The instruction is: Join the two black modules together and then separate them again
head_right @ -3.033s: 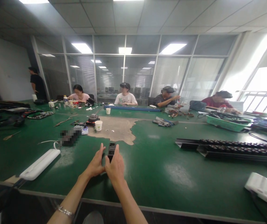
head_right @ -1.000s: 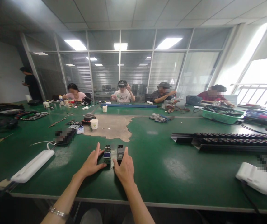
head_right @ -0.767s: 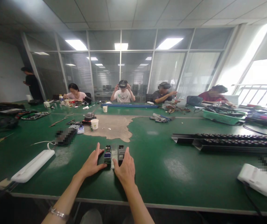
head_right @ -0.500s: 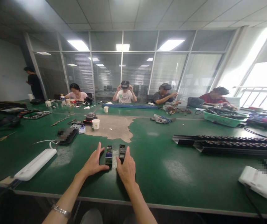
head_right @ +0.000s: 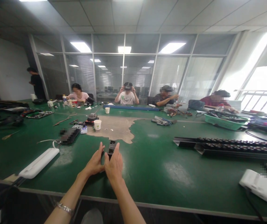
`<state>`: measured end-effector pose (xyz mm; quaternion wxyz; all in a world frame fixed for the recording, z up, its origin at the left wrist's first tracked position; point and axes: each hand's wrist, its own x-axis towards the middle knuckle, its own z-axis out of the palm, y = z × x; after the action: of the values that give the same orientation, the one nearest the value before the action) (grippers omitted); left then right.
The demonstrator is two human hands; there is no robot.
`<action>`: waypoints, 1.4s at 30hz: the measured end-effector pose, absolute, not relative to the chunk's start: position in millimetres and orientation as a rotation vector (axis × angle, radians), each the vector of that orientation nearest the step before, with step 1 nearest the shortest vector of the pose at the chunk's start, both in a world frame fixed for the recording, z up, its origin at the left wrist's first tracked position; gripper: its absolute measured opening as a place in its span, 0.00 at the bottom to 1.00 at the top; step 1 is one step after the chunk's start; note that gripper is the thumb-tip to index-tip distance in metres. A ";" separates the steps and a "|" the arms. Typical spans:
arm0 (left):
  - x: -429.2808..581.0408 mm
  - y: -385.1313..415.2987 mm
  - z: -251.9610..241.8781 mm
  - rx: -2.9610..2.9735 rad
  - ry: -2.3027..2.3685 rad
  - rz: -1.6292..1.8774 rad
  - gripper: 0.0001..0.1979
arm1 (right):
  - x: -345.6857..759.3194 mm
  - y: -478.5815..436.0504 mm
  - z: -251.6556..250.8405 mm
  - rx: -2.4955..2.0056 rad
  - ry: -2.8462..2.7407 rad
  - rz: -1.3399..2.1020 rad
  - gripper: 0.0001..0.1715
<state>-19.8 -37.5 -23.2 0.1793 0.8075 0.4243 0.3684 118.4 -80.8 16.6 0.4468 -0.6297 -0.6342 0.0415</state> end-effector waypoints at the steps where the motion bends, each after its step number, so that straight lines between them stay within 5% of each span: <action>1: -20.0 -36.4 -25.0 2.292 1.192 1.057 0.62 | 117.3 -80.3 16.6 -1.561 -1.575 0.106 0.43; 26: -19.2 -38.2 -21.0 2.426 1.227 1.011 0.52 | 118.4 -82.4 -13.3 -1.645 -1.677 -0.004 0.44; 42: -20.1 -38.3 -17.1 2.309 1.229 0.952 0.62 | 171.6 -73.7 6.2 -1.517 -1.471 0.078 0.43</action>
<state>-20.1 -38.3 -17.1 0.1783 0.8162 0.4345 0.3365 171.6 -73.7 6.2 0.4913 -0.6250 -0.6058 0.0321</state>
